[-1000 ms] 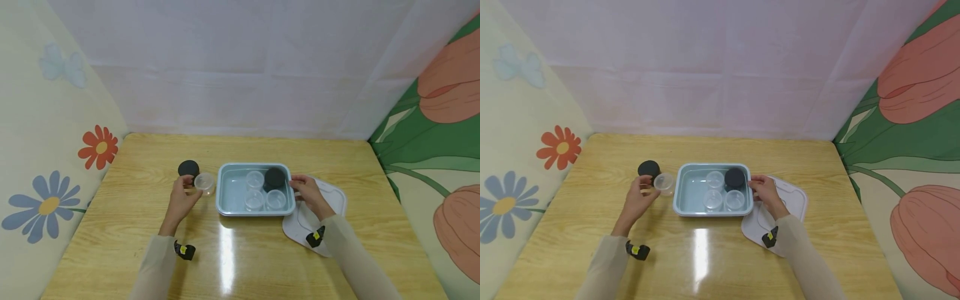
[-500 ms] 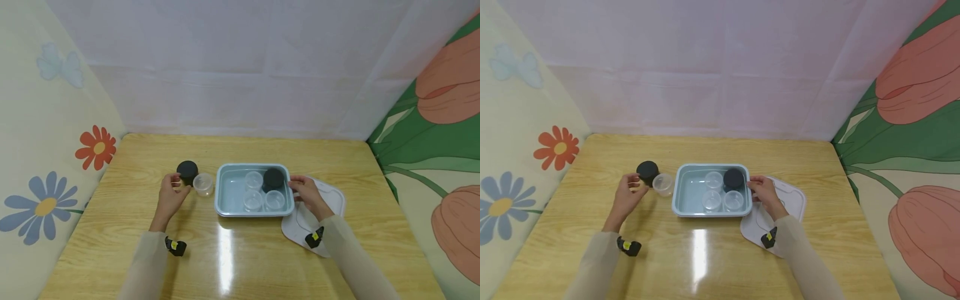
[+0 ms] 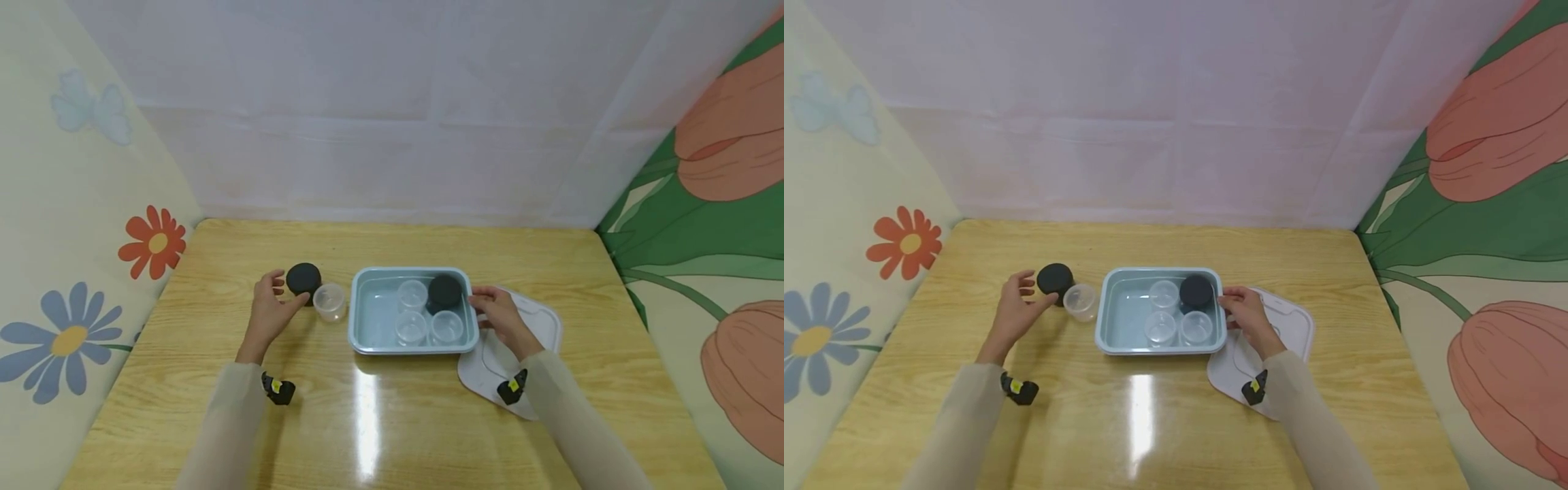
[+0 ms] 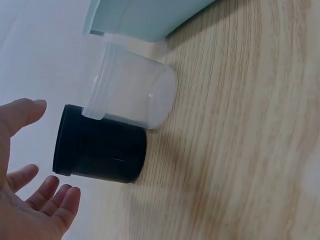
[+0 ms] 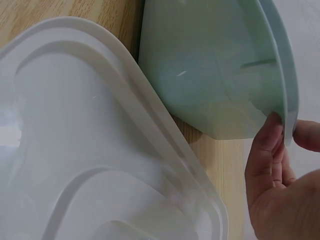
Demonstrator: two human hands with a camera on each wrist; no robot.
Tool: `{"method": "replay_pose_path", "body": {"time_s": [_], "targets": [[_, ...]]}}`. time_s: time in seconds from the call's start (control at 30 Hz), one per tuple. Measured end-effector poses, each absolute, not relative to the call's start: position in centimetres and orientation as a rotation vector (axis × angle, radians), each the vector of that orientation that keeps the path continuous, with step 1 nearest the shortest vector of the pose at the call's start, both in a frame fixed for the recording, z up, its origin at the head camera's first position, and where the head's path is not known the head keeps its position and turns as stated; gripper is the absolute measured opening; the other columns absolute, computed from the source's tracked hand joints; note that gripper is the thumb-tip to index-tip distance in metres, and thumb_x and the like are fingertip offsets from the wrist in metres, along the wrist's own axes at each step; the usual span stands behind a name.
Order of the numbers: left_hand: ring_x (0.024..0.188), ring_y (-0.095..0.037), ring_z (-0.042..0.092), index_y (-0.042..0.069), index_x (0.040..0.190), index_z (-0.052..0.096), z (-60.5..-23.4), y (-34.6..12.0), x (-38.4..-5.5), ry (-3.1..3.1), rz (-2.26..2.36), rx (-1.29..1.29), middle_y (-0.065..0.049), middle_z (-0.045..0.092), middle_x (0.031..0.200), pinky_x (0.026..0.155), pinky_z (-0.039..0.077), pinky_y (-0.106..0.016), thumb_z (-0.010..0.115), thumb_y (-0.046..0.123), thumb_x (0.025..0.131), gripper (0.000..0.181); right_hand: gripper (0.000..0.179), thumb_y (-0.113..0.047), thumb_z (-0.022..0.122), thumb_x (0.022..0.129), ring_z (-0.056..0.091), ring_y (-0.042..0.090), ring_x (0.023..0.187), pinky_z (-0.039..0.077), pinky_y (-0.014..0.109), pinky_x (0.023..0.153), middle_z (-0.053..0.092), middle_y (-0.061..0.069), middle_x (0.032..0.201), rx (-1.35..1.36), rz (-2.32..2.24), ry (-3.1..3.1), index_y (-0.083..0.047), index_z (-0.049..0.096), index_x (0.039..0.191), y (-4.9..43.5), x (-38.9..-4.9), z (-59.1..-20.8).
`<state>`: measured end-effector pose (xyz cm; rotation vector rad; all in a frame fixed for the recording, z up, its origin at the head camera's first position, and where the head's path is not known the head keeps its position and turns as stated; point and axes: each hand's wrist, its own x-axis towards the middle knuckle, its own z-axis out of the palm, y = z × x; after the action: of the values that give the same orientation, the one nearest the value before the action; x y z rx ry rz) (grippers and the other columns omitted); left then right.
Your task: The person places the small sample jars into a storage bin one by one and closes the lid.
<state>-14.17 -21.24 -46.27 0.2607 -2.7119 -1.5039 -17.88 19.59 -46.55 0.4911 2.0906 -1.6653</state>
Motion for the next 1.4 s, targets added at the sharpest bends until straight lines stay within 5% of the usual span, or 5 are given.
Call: {"method": "replay_pose_path", "body": {"time_s": [0.57,1.4], "targets": [[0.139,-0.047,0.023,0.003,0.152,0.006,-47.3,-22.6,-16.6,-2.9,-1.601,0.098,-0.024,0.012,0.157,0.11,0.027,-0.058,0.07,0.036,0.085,0.099,0.04,-0.015,0.056,0.095,0.058,0.011,0.078,0.051,0.026,0.062,0.064,0.004,0.101,0.479,-1.649,2.114,-0.001,0.05,0.131,19.9,-17.8,-46.4],[0.136,-0.05,0.026,0.004,0.151,0.011,-48.4,-22.7,-17.3,-2.895,-1.641,0.182,-0.031,0.02,0.152,0.108,0.029,-0.059,0.068,0.038,0.087,0.092,0.04,-0.014,0.056,0.095,0.058,0.011,0.077,0.051,0.025,0.062,0.064,0.004,0.1,0.47,-1.646,2.108,0.0,0.049,0.131,19.5,-17.8,-46.5]]}}
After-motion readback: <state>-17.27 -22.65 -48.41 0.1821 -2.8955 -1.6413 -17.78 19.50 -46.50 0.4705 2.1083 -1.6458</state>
